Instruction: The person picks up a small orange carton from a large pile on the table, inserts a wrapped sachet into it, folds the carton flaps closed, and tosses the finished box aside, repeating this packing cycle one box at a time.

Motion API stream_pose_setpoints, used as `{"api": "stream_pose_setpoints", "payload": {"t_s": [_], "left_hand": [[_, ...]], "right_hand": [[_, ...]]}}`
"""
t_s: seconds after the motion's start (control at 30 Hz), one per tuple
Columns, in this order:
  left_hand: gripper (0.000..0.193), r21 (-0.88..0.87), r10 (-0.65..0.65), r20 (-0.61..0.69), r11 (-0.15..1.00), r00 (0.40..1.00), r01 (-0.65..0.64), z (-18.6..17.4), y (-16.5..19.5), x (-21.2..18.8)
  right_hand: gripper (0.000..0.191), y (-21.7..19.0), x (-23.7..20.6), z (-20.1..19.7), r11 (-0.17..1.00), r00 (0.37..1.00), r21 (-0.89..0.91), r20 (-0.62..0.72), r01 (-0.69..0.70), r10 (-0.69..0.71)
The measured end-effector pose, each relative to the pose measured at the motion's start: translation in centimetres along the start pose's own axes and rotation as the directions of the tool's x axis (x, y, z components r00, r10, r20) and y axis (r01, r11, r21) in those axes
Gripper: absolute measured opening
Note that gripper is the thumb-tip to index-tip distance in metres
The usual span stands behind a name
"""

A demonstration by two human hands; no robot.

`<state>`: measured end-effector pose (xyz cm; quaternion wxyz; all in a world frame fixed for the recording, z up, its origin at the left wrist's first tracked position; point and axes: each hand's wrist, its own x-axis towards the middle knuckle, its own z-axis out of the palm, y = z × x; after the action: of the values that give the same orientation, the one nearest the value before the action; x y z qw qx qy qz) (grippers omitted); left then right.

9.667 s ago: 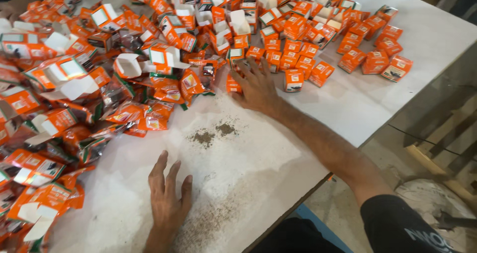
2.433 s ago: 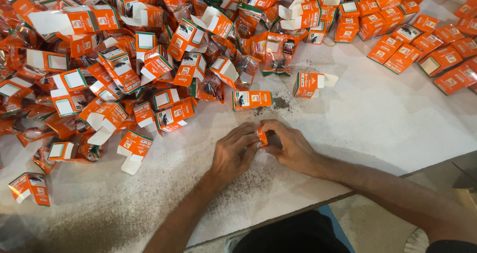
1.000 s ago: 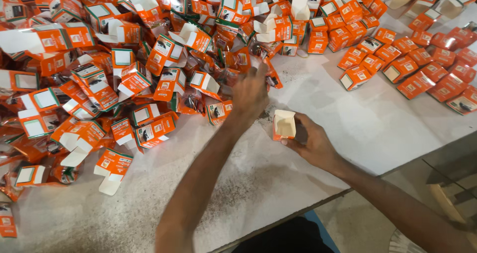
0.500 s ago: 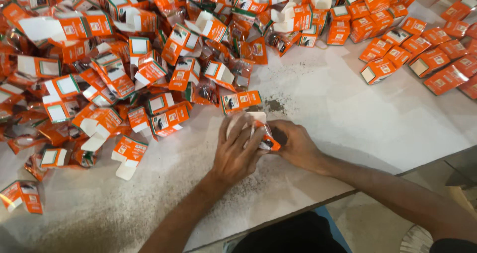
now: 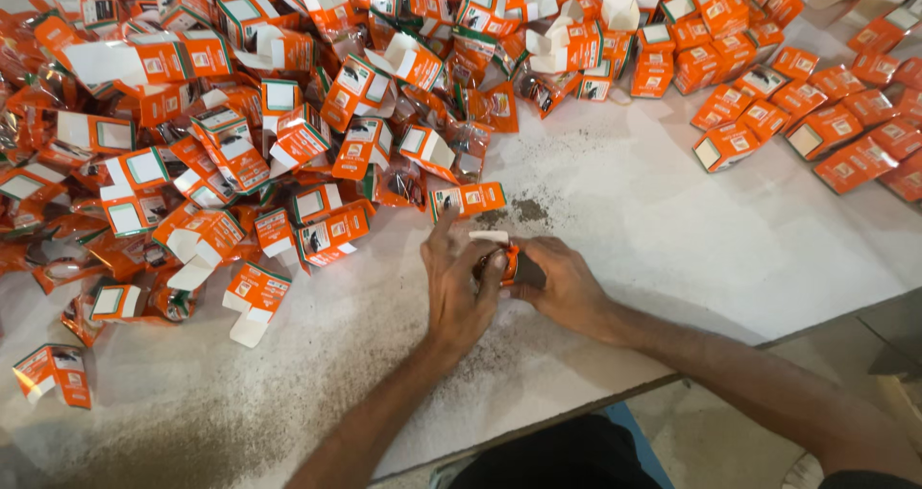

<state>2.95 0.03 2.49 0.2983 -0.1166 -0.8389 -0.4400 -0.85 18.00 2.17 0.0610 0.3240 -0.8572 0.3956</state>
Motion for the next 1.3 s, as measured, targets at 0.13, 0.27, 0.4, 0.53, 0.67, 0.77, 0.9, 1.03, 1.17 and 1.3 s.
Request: {"api": "stream_pose_setpoints", "payload": {"t_s": [0.13, 0.27, 0.4, 0.53, 0.67, 0.77, 0.9, 1.03, 1.17, 1.3], "left_hand": [[0.057, -0.210, -0.495, 0.247, 0.812, 0.833, 0.544, 0.8, -1.6, -0.3], [0.023, -0.424, -0.416, 0.238, 0.768, 0.877, 0.480, 2.2, -3.1, 0.2], [0.017, -0.318, -0.335, 0.184, 0.869, 0.924, 0.379, 2.2, -3.5, 0.2], [0.031, -0.507, -0.378, 0.537, 0.570, 0.754, 0.647, 0.1, -4.4, 0.4], [0.030, -0.629, -0.320, 0.670, 0.234, 0.670, 0.741, -1.4, -5.9, 1.3], [0.023, -0.556, -0.356, 0.645, 0.389, 0.676, 0.735, -0.8, -5.9, 2.1], [0.014, -0.371, -0.355, 0.414, 0.775, 0.838, 0.511, 0.5, -4.0, 1.2], [0.019, -0.085, -0.267, 0.182, 0.954, 0.946, 0.286, 0.9, -2.5, 1.0], [0.030, -0.391, 0.068, 0.185, 0.920, 0.980, 0.010, -0.4, -2.6, 1.1], [0.036, -0.283, 0.351, 0.228, 0.916, 0.908, -0.283, -1.8, -3.1, 0.5]], "right_hand": [[0.070, -0.3, -0.5, -0.1, 0.998, 0.999, 0.050, 0.014, -0.032, 0.031], [0.076, -0.3, -0.9, 0.2, 0.921, 0.964, 0.286, 0.081, -0.265, 0.252], [0.062, 0.0, -1.0, 0.4, 0.994, 0.997, 0.079, -0.030, 0.072, -0.070], [0.067, 0.3, -0.8, 0.7, 0.960, 0.969, -0.149, -0.024, 0.238, -0.244], [0.064, 0.3, -1.0, 0.9, 0.951, 0.972, -0.206, 0.021, 0.231, -0.232], [0.062, 0.2, -0.9, 0.7, 0.964, 0.976, -0.156, 0.004, 0.216, -0.218], [0.045, -0.2, -0.9, 0.3, 0.991, 0.996, -0.107, 0.045, 0.077, -0.072], [0.037, -0.5, -0.9, 0.2, 0.975, 0.980, -0.105, 0.021, 0.197, -0.196], [0.035, -0.1, -0.7, 0.4, 0.993, 0.993, -0.009, 0.002, 0.116, -0.116], [0.046, 0.4, -1.2, 0.3, 0.977, 0.985, 0.142, 0.081, -0.160, 0.149]]}}
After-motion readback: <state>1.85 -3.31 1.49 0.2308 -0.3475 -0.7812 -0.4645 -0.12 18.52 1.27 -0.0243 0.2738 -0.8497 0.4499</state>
